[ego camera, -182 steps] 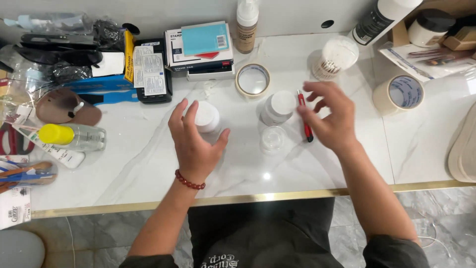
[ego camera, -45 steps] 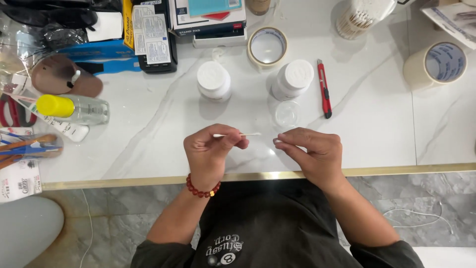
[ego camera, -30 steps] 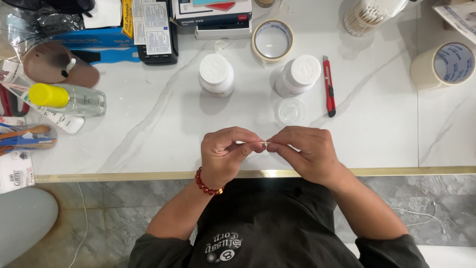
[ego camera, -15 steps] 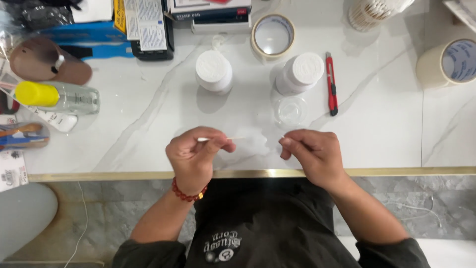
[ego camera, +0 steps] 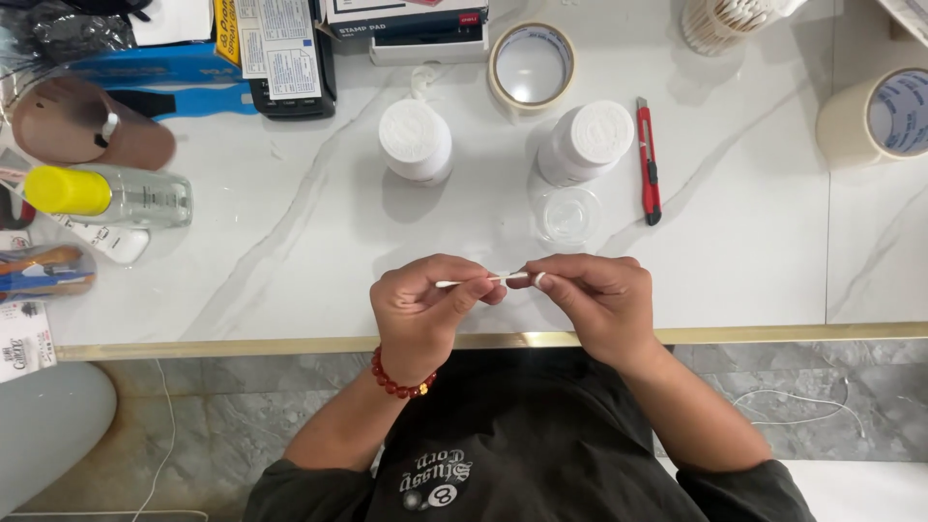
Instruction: The recorder uses a toothpick to transfer and mix a white paste substance from two containers into a small clear cup.
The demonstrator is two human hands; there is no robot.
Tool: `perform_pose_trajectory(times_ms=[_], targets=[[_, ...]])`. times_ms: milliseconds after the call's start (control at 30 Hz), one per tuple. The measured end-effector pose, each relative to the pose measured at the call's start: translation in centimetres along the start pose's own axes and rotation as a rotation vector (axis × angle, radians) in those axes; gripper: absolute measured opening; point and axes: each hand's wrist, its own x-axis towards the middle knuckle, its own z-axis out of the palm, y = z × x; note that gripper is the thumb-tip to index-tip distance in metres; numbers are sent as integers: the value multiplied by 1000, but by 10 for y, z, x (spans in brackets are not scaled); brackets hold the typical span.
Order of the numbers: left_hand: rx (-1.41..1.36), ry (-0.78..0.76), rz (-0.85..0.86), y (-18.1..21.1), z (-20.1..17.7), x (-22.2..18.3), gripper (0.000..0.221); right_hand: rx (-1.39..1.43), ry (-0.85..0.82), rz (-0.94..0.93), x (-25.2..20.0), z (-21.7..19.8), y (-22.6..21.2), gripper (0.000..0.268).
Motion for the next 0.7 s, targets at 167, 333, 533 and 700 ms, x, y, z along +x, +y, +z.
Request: perform_pose_trajectory(times_ms=[167, 333, 533, 700], targets=[[7, 32, -10, -4, -5, -2, 7, 31, 42, 74, -9, -7, 17, 9], [14, 41, -71, -10, -9, 0, 8, -60, 114, 23, -7, -37, 25, 10], [33, 47, -56, -20, -14, 4, 9, -239, 293, 65, 41, -96, 13, 9], [3, 86, -106, -18, -9, 7, 9, 7, 327, 42, 106, -121, 18, 13]])
